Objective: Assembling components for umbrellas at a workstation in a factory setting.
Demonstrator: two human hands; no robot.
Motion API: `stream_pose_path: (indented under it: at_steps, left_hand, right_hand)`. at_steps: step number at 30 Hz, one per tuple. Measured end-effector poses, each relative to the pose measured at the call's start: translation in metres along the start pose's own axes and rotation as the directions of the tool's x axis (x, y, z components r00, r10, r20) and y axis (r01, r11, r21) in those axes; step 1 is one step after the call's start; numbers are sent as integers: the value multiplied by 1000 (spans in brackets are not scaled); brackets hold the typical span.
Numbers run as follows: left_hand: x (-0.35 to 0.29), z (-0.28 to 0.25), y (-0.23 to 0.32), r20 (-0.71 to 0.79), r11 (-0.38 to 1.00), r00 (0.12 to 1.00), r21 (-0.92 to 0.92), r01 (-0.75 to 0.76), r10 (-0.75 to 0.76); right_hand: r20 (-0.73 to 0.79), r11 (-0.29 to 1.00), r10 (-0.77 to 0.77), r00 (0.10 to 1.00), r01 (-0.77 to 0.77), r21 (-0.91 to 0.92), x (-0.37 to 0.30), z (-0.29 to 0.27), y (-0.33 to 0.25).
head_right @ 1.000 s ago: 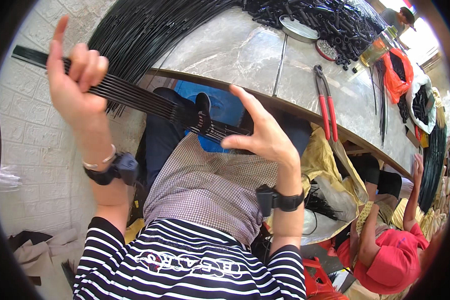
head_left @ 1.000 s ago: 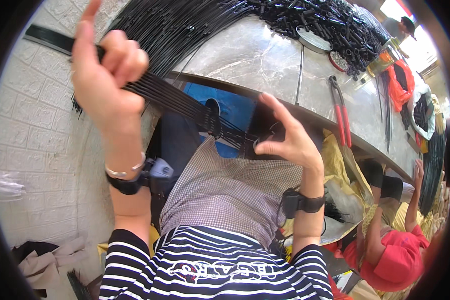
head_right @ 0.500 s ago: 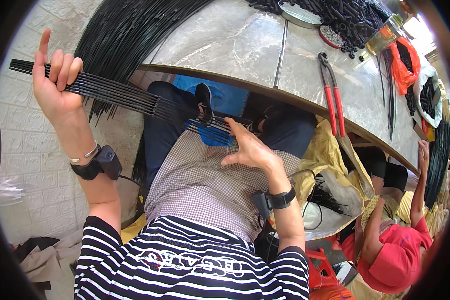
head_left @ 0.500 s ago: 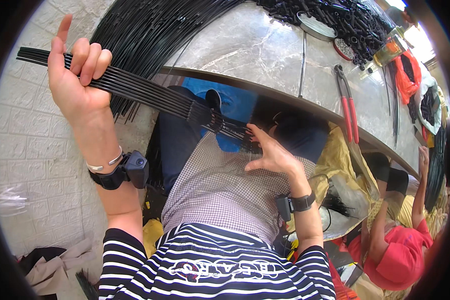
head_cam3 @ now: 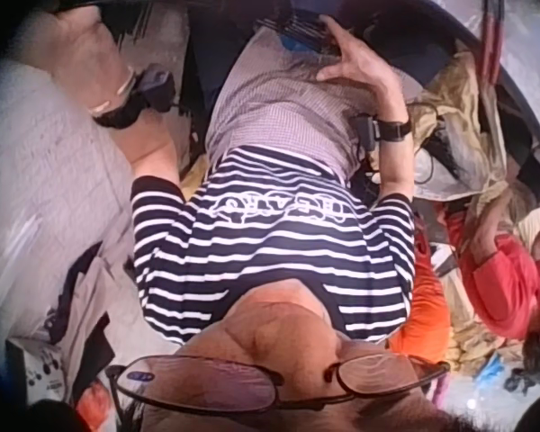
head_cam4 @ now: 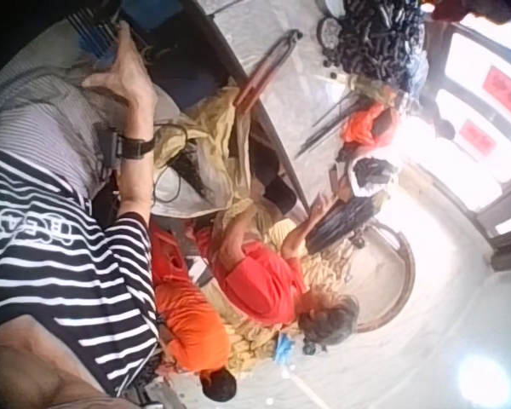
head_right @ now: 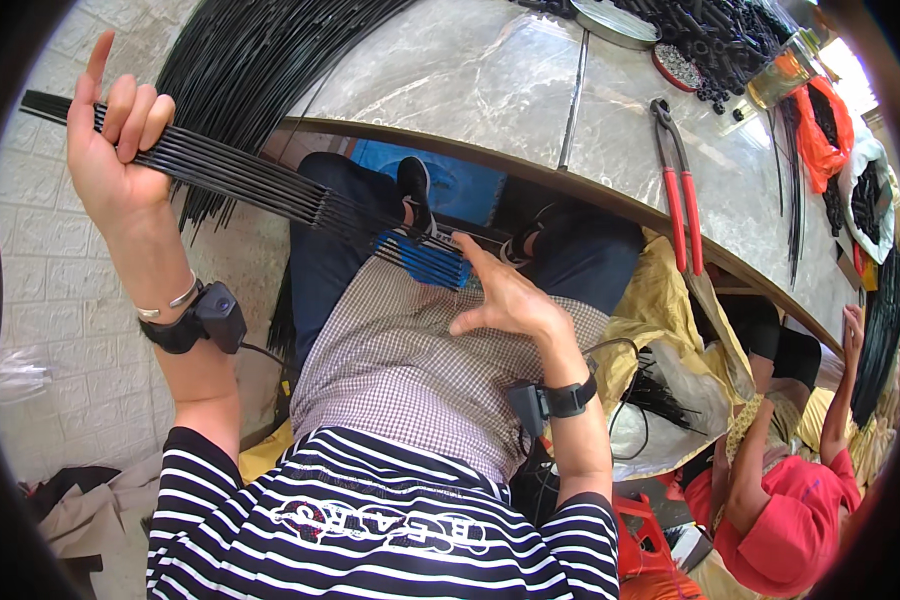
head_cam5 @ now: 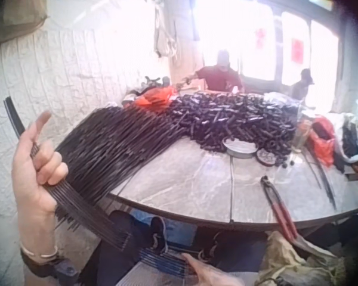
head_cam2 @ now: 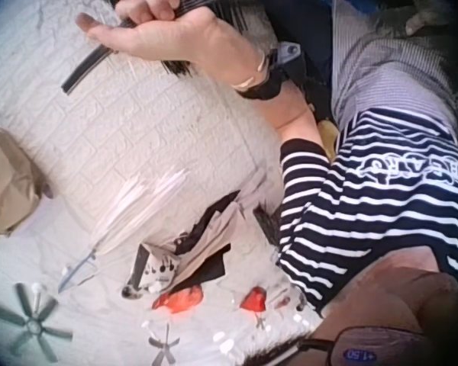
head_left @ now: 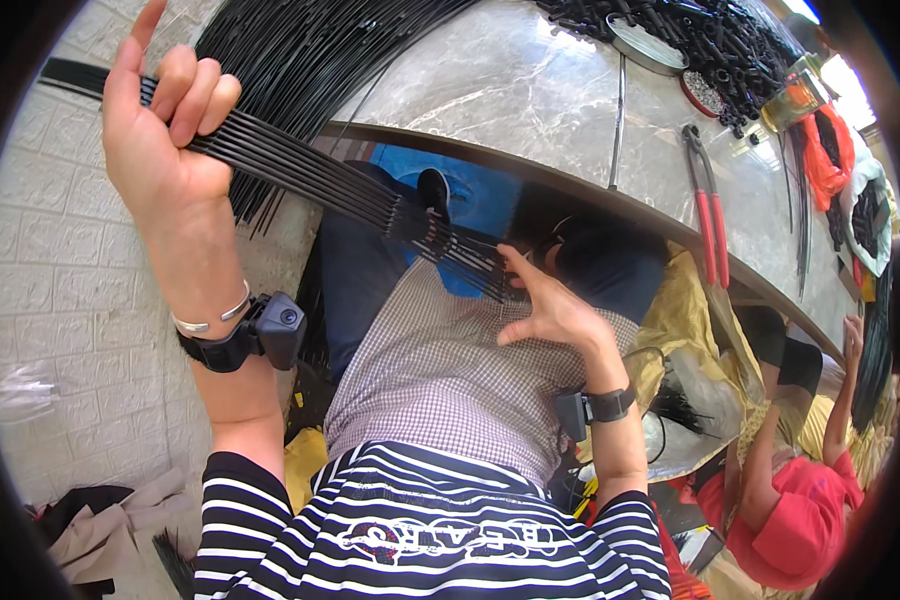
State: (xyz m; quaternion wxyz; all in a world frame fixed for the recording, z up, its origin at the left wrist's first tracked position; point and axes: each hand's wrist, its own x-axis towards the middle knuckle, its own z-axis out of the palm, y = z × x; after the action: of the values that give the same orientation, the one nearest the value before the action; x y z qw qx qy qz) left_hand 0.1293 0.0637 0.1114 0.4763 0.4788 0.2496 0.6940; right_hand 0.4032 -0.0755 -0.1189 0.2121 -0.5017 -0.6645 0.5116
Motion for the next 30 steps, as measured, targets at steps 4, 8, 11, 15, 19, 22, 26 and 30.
stream_pose_path:
  at_steps: [4,8,11,15,19,22,26,30]
  left_hand:
    - [-6,5,-10,209,997,976,-48,66,-55]
    - [-34,66,-42,23,991,995,88,98,-100]
    - [-43,98,-64,-41,960,987,230,162,-157]
    - [-52,114,-87,48,964,998,262,-53,42]
    - [-58,116,-92,220,948,971,318,15,-89]
    - [-63,111,-118,286,960,958,275,-51,-31]
    - [-79,95,-148,411,929,859,326,174,-305]
    - [-101,85,-153,482,916,779,218,335,-400]
  right_hand:
    - [-129,984,-152,980,138,-115,-1,-12,-24]
    - [-332,945,-326,885,308,-105,25,-13,-83]
    - [-475,907,-421,773,360,-218,40,1,-105]
    - [-605,928,-365,708,220,-302,43,9,-105]
    - [-604,975,-222,766,165,-149,27,-1,-109]
    - [-581,991,-111,806,134,-5,24,-2,-101]
    - [-534,916,-79,842,273,295,25,8,-48]
    - [-391,831,-15,920,229,507,16,13,-32]
